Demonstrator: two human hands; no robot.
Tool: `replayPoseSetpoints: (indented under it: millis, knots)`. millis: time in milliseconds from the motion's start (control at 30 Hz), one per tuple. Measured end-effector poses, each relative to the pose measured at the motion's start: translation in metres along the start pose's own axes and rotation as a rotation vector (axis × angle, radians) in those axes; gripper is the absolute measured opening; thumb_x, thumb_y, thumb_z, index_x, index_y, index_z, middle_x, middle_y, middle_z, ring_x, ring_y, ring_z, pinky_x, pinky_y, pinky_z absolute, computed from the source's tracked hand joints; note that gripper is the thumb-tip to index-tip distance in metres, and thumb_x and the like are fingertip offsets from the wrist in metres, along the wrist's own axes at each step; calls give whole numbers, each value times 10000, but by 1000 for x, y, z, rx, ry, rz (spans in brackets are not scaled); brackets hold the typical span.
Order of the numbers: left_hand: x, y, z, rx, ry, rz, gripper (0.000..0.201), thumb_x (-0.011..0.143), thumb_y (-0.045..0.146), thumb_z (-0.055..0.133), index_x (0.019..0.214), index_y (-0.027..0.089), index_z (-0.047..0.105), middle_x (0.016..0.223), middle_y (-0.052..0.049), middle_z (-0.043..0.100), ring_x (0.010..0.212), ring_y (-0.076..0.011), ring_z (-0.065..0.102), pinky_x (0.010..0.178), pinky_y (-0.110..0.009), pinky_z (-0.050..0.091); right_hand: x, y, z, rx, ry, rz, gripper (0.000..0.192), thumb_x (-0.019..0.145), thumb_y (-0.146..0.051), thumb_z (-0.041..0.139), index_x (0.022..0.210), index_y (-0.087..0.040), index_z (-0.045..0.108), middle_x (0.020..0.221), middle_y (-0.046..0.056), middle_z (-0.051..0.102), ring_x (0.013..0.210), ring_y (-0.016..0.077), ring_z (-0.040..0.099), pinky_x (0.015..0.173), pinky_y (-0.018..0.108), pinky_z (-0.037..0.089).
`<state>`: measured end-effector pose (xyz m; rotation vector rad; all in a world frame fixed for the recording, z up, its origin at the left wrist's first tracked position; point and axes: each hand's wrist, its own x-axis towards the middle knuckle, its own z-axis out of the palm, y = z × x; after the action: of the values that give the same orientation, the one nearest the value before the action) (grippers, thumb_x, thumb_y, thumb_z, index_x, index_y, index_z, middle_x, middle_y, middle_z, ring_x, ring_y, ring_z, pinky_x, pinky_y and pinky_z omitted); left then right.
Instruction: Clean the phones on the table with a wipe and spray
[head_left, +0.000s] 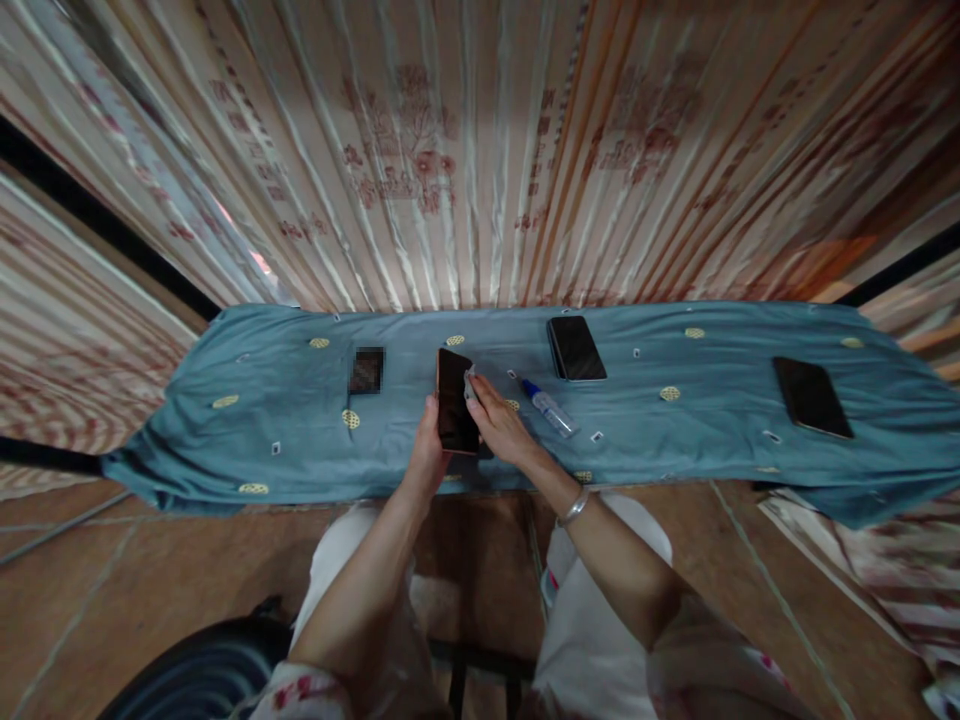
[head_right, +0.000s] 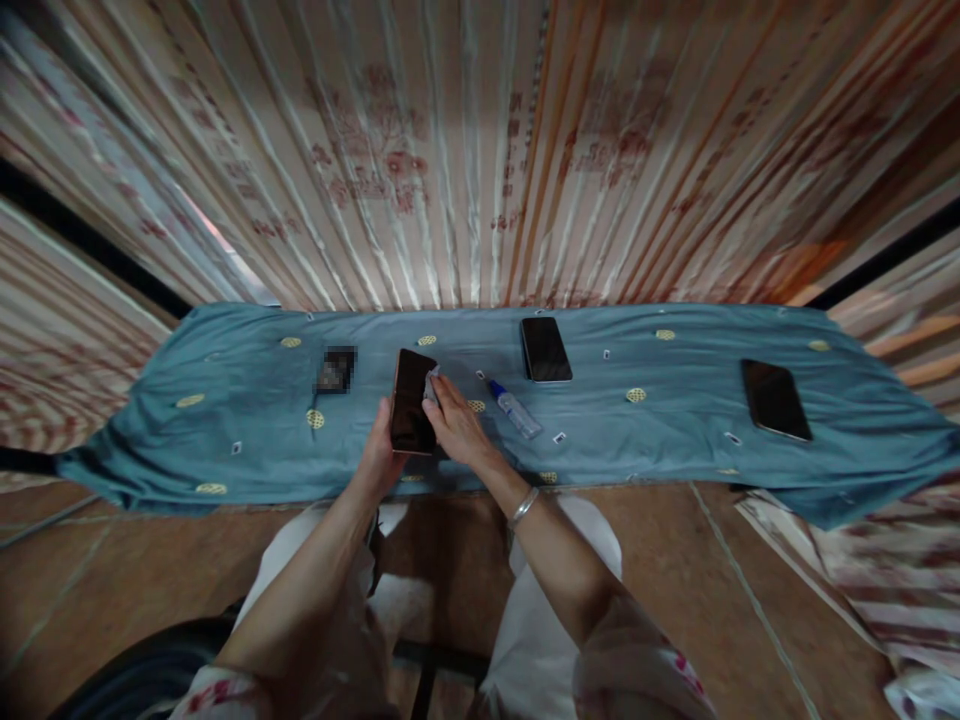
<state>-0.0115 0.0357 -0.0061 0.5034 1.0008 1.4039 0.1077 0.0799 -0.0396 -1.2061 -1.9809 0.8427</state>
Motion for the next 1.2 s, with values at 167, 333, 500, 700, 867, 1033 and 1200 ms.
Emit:
replayPoseSetpoints:
  millis: [167, 333, 500, 700, 867, 1033, 1200]
  knots:
    - [3, -1, -2, -28, -67, -6, 572, 926, 560, 341, 1217, 162, 630, 1217, -88, 677, 1275, -256, 519, 1086, -387, 398, -11, -7, 4, -66, -15, -75, 564, 976, -468, 319, 1466, -193, 359, 1574, 85, 262, 1465, 217, 196, 1198, 457, 190]
    - [2, -3, 1, -20, -80, 11, 582, 902, 586, 385, 1262, 187, 608, 1288, -83, 635, 1329, -259, 458, 1113, -405, 360, -18, -14, 5, -94, -28, -163, 546, 982, -424, 332, 1481, -202, 326, 1583, 76, 241, 1469, 217, 180, 1197, 460, 205]
    - [2, -6, 2, -35, -8, -23, 534, 940, 525, 351, 1259, 173, 596, 1351, -75, 587, 1332, -212, 456, 1122, -350, 347, -19, -18, 5, -101, -76, -223, 573, 988, -434, 306, 1504, -186, 266, 1578, 90, 253, 1470, 208, 177, 1201, 460, 196]
    - [5, -9, 2, -43, 9, -23, 551, 932, 546, 354, 1212, 153, 620, 1305, -87, 618, 1321, -204, 468, 1122, -343, 348, -23, -24, 4, -84, -110, -273, 592, 991, -457, 289, 1505, -162, 258, 1581, 107, 238, 1473, 199, 164, 1204, 450, 193]
    - [7, -10, 1, -48, 29, -61, 596, 930, 575, 309, 1177, 137, 629, 1229, -102, 658, 1287, -220, 504, 1102, -349, 376, -28, -29, 6, -80, -143, -296, 591, 996, -447, 273, 1504, -145, 253, 1576, 124, 244, 1470, 191, 177, 1199, 441, 216]
    - [6, -7, -2, -39, 47, -196, 692, 898, 662, 249, 1069, 146, 676, 1077, -143, 709, 1201, -251, 576, 1051, -369, 424, -34, -36, 6, -100, -179, -324, 551, 1002, -385, 275, 1468, -94, 328, 1551, 161, 293, 1457, 203, 224, 1192, 434, 249]
    - [7, 0, 0, -80, 85, -234, 745, 865, 705, 273, 1009, 101, 684, 876, -129, 732, 1007, -250, 675, 936, -375, 508, -39, -37, 6, -128, -151, -395, 496, 1001, -334, 299, 1440, -114, 373, 1525, 159, 343, 1444, 208, 255, 1182, 452, 280]
